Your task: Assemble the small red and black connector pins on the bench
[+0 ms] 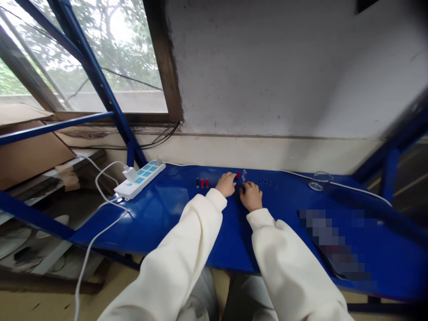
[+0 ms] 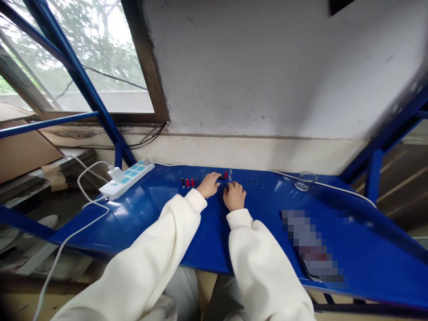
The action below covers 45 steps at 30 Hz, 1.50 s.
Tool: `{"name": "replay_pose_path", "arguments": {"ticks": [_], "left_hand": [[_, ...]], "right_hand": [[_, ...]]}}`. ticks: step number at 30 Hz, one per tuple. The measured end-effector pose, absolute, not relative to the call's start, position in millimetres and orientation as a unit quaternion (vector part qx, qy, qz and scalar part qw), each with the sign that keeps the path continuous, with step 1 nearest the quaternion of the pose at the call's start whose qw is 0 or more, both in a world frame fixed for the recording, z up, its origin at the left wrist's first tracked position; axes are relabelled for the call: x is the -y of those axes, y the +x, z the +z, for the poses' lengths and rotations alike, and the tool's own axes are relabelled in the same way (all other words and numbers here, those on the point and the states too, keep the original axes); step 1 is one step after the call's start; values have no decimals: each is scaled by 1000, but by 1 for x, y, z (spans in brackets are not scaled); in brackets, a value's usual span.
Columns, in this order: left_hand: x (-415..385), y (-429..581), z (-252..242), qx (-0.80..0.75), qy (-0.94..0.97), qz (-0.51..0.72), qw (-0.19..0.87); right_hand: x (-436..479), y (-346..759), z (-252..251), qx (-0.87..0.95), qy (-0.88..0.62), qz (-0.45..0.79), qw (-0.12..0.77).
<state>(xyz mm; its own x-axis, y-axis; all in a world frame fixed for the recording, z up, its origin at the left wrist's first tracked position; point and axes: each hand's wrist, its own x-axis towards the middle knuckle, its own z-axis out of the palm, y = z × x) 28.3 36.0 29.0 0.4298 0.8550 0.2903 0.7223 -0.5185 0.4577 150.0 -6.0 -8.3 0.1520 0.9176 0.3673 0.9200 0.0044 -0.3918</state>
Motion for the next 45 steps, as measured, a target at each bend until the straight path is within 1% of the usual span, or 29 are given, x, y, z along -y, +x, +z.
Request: {"name": "replay_pose_path", "arguments": {"ticks": [5, 12, 17, 20, 23, 28, 32, 35, 39, 45], "left_hand": [[-48, 42, 12, -551, 800, 211, 107], [-59, 46, 11, -570, 798, 190, 37], [-57, 49, 11, -566, 801, 189, 45], [-50, 47, 12, -572, 789, 217, 51], [-40, 41, 12, -574, 760, 289, 94], [-15, 24, 5, -510, 688, 473, 207], [-1, 15, -2, -478, 635, 556, 242], [4, 16, -4, -456, 620, 578, 271], [4, 22, -8, -432, 624, 579, 299], [-1, 22, -14, -446, 598, 576, 333]], "right_hand": [[1, 151, -18, 654, -711, 22, 257], [-5, 150, -15, 657, -720, 64, 213], [-8, 149, -13, 651, -737, 73, 167], [-10, 148, -14, 651, -740, 76, 151], [-11, 148, -15, 651, -742, 74, 145], [-15, 149, -16, 649, -744, 74, 143], [-17, 149, -17, 650, -743, 65, 148], [-17, 149, -17, 648, -744, 60, 150], [-16, 148, -16, 648, -745, 61, 145], [-14, 148, -15, 654, -742, 42, 142]]}}
